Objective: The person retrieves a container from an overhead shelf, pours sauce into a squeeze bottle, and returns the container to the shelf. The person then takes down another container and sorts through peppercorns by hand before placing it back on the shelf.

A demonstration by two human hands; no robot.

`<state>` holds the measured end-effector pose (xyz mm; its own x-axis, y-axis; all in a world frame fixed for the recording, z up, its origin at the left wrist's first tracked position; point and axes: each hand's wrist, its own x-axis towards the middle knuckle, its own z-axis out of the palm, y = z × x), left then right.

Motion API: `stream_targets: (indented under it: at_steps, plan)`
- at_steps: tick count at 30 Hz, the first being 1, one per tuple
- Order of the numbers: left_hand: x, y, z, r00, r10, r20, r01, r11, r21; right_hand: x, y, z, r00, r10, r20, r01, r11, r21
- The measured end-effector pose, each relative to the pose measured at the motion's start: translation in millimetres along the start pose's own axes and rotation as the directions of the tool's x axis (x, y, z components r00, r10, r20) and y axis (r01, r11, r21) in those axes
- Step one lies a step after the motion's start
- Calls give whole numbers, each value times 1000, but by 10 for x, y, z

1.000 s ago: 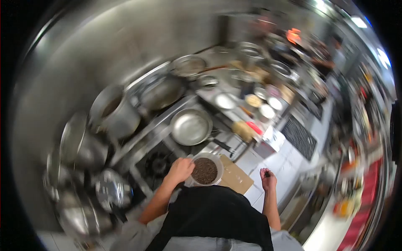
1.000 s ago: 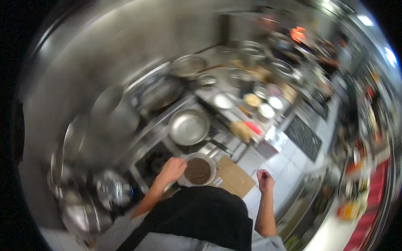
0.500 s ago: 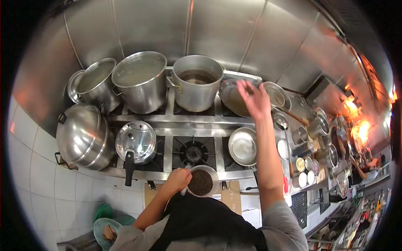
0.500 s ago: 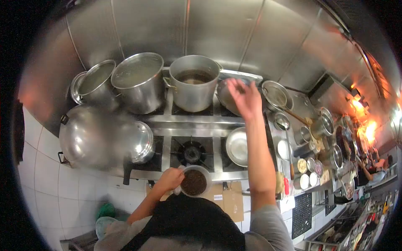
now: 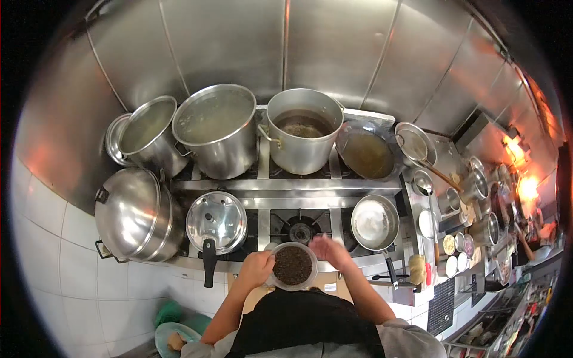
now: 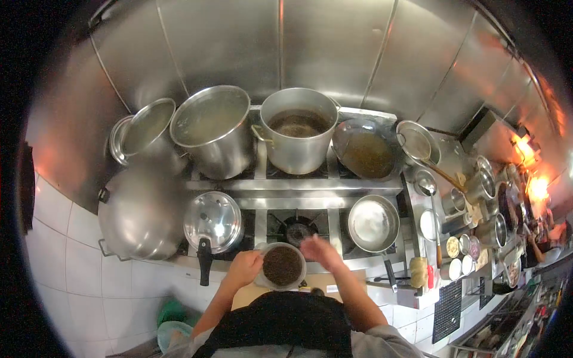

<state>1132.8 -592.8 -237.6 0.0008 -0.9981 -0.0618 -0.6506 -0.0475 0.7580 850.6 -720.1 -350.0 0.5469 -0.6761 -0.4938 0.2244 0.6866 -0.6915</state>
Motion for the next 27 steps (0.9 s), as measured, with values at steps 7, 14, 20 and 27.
stream_targets:
  at_steps: [7,14,20,27]
  plan:
    - [39,371,322,994,37,-99,-42,998,-49,-654,187,323,960,149,237,-202,954,220]
    - [-253,963,720,976,-75,-205,82,996,26,-704,-75,71,829,299,473,-455,852,258]
    - [-822,1276,752,838,-122,-531,229,963,140,-878,-88,2,700,341,627,-574,792,209]
    - [-1471,1705,984,792,62,-608,199,914,353,-1075,181,516,627,391,674,-672,709,214]
